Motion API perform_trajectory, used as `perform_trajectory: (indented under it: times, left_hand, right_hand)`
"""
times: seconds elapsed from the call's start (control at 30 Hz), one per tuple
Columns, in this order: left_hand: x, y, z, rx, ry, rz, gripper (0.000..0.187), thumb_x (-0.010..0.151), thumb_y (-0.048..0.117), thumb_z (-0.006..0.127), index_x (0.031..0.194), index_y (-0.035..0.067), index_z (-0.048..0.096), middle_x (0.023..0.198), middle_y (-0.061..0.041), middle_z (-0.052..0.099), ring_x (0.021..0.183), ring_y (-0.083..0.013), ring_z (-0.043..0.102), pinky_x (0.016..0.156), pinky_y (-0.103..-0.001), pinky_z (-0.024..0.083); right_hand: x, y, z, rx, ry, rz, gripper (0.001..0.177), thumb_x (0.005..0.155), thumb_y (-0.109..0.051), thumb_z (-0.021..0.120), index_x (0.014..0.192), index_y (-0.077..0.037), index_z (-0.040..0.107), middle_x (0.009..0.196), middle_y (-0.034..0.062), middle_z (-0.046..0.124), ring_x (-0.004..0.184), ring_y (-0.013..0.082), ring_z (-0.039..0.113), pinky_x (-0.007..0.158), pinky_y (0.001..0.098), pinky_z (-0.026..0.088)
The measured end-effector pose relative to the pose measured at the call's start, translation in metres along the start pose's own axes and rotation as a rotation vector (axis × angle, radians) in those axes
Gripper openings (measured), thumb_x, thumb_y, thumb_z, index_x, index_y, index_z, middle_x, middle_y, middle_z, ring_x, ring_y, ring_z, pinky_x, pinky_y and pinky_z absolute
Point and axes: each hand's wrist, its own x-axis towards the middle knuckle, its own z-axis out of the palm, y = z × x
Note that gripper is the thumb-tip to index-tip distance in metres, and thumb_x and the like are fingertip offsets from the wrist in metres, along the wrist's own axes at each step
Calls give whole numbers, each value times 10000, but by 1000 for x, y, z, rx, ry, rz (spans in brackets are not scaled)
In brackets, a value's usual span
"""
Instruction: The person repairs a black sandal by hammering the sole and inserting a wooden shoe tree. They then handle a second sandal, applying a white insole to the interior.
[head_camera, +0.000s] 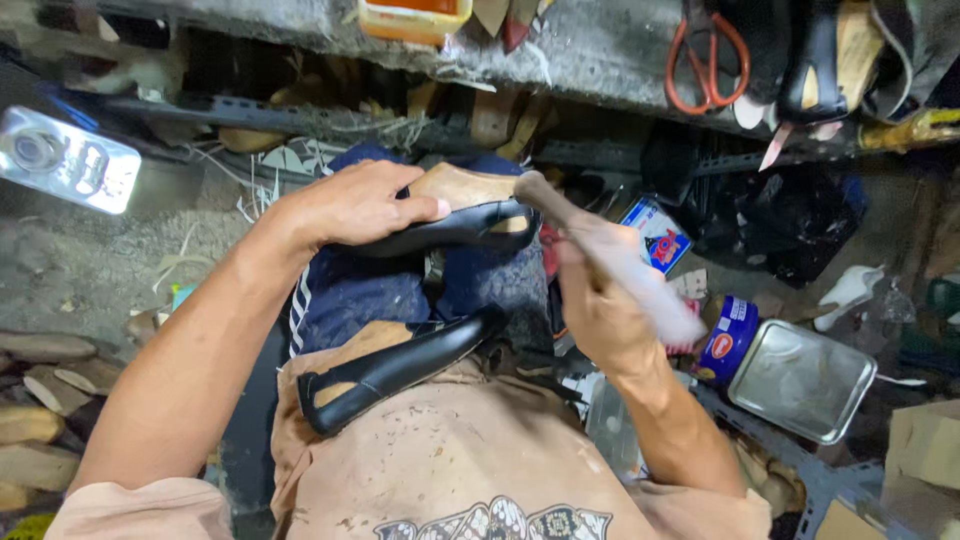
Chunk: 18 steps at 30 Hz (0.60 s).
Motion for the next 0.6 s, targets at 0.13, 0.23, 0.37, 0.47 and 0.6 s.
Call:
perform_trajectory:
  times: [0.13,0.23,0.37,0.47,0.6]
  left_hand:
    - [1,2,0,53,1,24,518,866,568,578,988,82,710,999,-260,731,1101,-467,663,940,-581,492]
    - [1,-2,2,-13,-32,-12,498,866,568,569,1005,112,712,1007,-244,733,1092,-467,665,938,-576,483]
    - [-5,0,1,23,6,12,476,878,547,570,985,99,690,1006,-249,730,1084,-471,667,937,-579,491]
    - [-10,-5,9,35,84,89,438,963,491,450,968,125,690,978,-210,743,1040,-420,708,927,-529,529]
    - [-21,-17,58,274,433,329,501,1000,428,281,1142,111,643,984,-184,716,829,-482,650,730,-620,461]
  right_hand:
    - [-47,63,2,-269,-62,53,282,984,-146,589,1227,-153,731,959,141,753,846,351,738,690,456,585]
    - [-57,78,-7,-213,-11,124,258,1021,-178,554,1190,-98,732,957,175,745,867,362,732,741,477,572]
    - [-60,90,-8,-99,24,221,264,1030,-183,585,1182,4,692,1033,253,728,970,419,706,855,535,551]
    - [-44,118,-19,-171,79,333,427,1027,-287,636,1265,67,630,1150,346,673,1093,521,635,944,612,484]
    - [25,127,-53,-427,5,195,491,1122,-471,378,1443,-148,561,1457,144,571,1228,436,621,938,506,473]
